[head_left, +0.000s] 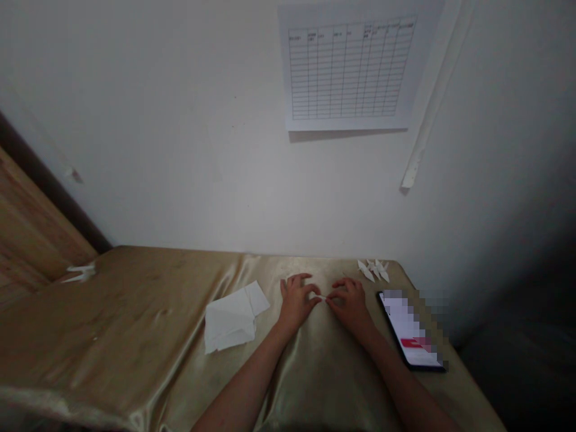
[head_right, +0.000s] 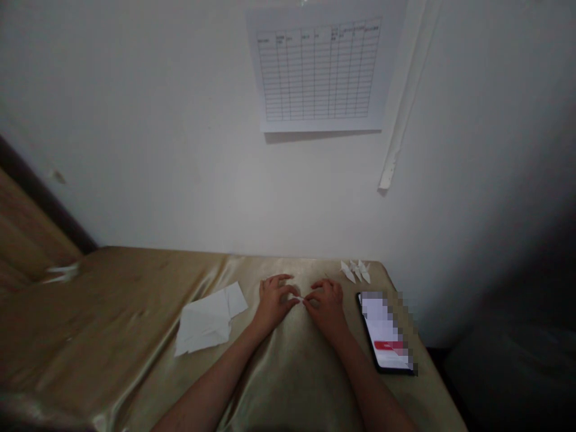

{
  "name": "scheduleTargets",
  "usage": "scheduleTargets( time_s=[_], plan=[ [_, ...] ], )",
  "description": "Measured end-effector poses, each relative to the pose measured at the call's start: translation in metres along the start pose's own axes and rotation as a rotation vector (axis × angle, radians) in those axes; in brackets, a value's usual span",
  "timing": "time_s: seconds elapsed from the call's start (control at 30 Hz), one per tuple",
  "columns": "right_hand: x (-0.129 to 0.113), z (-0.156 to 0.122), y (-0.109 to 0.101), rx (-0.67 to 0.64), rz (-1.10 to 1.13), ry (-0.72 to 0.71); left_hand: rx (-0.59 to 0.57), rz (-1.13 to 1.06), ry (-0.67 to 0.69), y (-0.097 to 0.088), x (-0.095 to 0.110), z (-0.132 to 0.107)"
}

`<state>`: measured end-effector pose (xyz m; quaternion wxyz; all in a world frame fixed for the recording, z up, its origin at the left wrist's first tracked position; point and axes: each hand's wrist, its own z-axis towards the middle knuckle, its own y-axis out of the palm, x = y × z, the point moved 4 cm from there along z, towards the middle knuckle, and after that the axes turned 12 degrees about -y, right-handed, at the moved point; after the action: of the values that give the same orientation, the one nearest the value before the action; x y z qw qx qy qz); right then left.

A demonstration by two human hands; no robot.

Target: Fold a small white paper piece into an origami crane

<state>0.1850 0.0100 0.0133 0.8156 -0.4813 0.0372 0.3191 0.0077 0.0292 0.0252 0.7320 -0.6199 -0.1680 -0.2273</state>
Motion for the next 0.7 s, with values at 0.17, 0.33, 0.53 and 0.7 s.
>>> scheduleTargets(
  time_s=[0.17,0.33,0.53,0.7],
  plan=[
    [-0.007,-0.001,-0.011,0.07,-0.184,-0.056,0.047,0.017,-0.011,-0.001,0.0,0.0],
    [-0.013,-0.002,-0.003,-0.071,-0.131,-0.06,0.031,0.048,-0.045,0.001,-0.002,0.0],
    [-0.012,-0.002,-0.001,-0.104,-0.024,0.009,-0.046,0.082,-0.06,0.005,0.0,-0.001],
    [-0.006,-0.003,0.004,-0.161,0.058,0.04,-0.088,0.109,-0.055,0.009,0.0,-0.004]
  ],
)
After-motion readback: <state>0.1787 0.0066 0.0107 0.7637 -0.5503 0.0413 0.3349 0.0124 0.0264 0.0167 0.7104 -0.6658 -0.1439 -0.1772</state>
